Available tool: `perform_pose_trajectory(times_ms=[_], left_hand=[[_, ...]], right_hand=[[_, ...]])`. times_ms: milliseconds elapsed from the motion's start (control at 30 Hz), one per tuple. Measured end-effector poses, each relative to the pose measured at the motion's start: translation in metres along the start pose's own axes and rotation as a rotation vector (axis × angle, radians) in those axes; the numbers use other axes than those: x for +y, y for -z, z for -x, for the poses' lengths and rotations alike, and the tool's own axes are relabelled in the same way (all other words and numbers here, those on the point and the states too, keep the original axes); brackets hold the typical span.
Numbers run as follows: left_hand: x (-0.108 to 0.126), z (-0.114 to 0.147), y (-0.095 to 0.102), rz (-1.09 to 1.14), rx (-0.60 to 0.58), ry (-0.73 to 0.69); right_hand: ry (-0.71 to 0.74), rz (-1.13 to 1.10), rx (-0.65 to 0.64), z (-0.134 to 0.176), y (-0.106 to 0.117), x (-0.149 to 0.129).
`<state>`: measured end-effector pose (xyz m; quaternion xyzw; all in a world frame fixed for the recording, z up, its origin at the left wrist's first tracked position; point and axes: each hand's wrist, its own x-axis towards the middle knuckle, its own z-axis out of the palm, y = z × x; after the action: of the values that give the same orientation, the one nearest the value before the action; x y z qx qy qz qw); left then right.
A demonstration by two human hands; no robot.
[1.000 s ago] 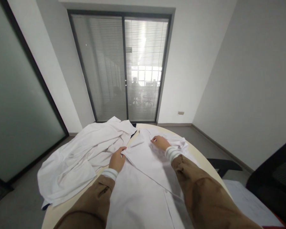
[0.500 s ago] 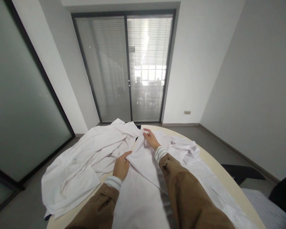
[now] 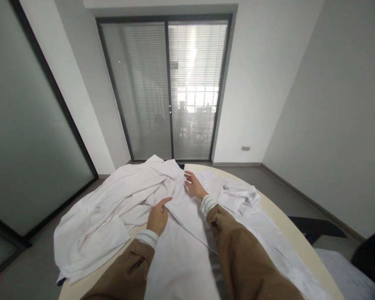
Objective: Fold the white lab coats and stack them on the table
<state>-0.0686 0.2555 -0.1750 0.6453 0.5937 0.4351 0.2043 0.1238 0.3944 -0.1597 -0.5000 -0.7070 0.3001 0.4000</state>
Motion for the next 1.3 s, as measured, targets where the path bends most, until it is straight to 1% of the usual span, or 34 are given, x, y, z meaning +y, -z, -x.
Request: perform_pose_trajectory(times_ms=[100,200,300,433,533,600,667,867,1033,1167,1300], left_hand=[[-0.006,-0.002,-0.001,0.014,0.015,-0.003],[-0.006,-0.003,0.000,0.035,0.022,0.024],[-0.001,-0.001,0.003,0.055,0.036,0.051],[0.008,0.003,0.005,0.070,0.045,-0.008],[0.006,0.004,0.002,0.031,0.099,0.009],[0.002,0.003,-0.002,-0.001,0.131,0.024],[-0.002,0.001,-0.004,-0.014,0.138,0.023],[-0.007,-0.003,-0.003,0.053,0.174,0.043],[-0.004,-0.004,-0.001,-0.012,0.189,0.114],[-0.005,-0.005,-0.001,-0.026,0.190,0.134],[-0.007,-0.003,-0.001,0.005,0.159,0.110]], right_hand=[[-0.027,0.140,-0.070,0.011,-0.005,-0.006],[-0.084,0.293,-0.097,0.025,-0.004,-0.007],[-0.123,0.426,-0.087,0.037,0.004,-0.008],[-0.191,0.548,-0.041,0.046,0.016,-0.009],[-0.226,0.591,-0.034,0.049,0.019,-0.011],[-0.235,0.605,-0.034,0.050,0.019,-0.013],[-0.246,0.611,-0.024,0.051,0.017,-0.014],[-0.301,0.581,0.009,0.050,0.010,-0.017],[-0.249,0.493,0.030,0.051,0.009,-0.019],[-0.212,0.428,0.004,0.054,0.015,-0.019],[-0.187,0.412,-0.055,0.057,0.030,-0.013]])
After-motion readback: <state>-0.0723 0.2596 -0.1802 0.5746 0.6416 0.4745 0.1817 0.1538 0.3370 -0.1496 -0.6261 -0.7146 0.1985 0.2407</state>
